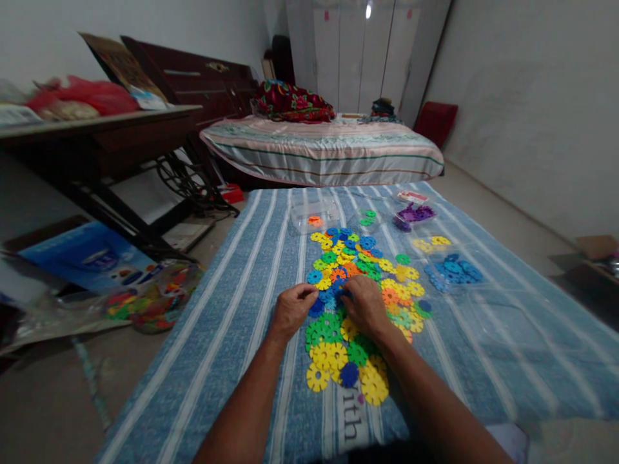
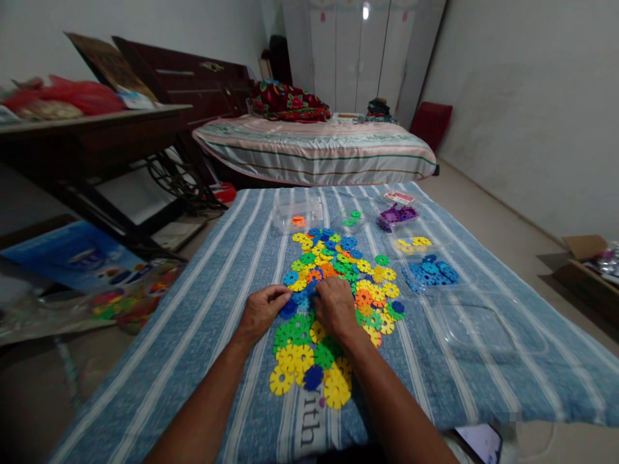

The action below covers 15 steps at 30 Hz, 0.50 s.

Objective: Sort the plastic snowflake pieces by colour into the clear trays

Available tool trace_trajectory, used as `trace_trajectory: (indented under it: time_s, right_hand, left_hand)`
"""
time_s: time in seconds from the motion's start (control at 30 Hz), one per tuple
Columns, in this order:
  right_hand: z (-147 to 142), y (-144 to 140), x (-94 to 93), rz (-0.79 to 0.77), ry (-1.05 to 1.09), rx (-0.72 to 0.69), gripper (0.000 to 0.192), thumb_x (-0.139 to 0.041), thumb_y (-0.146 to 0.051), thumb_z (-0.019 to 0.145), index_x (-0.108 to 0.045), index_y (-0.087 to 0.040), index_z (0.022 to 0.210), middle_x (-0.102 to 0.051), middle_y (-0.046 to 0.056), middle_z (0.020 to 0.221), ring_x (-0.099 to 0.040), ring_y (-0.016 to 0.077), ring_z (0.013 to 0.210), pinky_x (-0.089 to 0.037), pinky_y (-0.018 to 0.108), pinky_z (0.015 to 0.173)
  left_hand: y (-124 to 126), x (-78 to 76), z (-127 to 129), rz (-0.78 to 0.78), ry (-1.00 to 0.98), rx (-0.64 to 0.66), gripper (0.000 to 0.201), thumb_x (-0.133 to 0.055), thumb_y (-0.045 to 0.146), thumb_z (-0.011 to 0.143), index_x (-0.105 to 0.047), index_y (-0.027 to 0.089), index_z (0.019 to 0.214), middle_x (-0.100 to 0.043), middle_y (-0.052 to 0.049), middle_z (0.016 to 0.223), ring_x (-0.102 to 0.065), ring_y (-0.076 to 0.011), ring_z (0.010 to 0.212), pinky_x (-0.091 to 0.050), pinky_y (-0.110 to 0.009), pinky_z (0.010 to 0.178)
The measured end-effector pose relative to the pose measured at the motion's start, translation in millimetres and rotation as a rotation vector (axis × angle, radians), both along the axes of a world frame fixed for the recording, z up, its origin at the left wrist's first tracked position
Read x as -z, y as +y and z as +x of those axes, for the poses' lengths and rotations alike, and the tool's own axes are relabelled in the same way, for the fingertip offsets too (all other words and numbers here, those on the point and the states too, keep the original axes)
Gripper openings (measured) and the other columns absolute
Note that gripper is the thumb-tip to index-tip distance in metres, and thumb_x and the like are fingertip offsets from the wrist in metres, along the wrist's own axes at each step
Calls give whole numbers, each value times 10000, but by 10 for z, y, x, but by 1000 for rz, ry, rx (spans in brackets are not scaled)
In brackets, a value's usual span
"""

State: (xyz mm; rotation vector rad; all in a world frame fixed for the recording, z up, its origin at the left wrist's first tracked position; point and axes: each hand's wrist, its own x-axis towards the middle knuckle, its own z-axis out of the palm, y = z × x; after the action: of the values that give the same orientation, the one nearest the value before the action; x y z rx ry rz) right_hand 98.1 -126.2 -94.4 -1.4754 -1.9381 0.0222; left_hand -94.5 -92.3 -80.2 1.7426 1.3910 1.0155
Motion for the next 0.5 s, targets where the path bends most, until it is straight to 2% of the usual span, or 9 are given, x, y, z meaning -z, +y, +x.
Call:
trace_trajectory:
  time_s: [0.13, 0.27, 0.4, 0.5]
  right_hand:
    - [87, -21, -37, 56, 104, -30, 79, -557, -189, 840, -596, -214, 776, -646, 40, 773, -577, 193, 778, -414, 299, 732]
    - [366, -37, -186, 109, 109, 74, 134, -522, -247, 868, -608, -218, 768, -655, 49, 761, -589, 193, 754, -424, 296, 710]
    - [936, -10, -395, 181, 39, 285, 170, -499, -280, 866, -619, -210, 769, -668, 70, 791, -599, 210, 775, -436, 325, 750]
    - [1388, -1, -539, 280, -28, 565, 161, -511, -279, 833, -636, -189, 784, -654, 99, 782, -586, 245, 775, -423, 368, 754]
  left_hand:
    - [0, 2, -2, 0, -1, -2, 208, -631, 350, 722, -728, 177, 784, -732, -24, 750, -678, -185, 729, -523, -262, 679]
    - [-2, 4, -7, -3, -13, 5, 216, -637, 359, 714, -730, 180, 790, -738, -27, 766, -683, -193, 747, -528, -266, 683]
    - [-4, 6, -12, -13, -21, 6, 220, -643, 367, 709, -729, 180, 786, -740, -27, 772, -686, -198, 749, -530, -275, 692]
    - [2, 18, -12, -18, -29, 2, 222, -650, 369, 699, -729, 180, 787, -739, -24, 765, -685, -194, 736, -530, -275, 689]
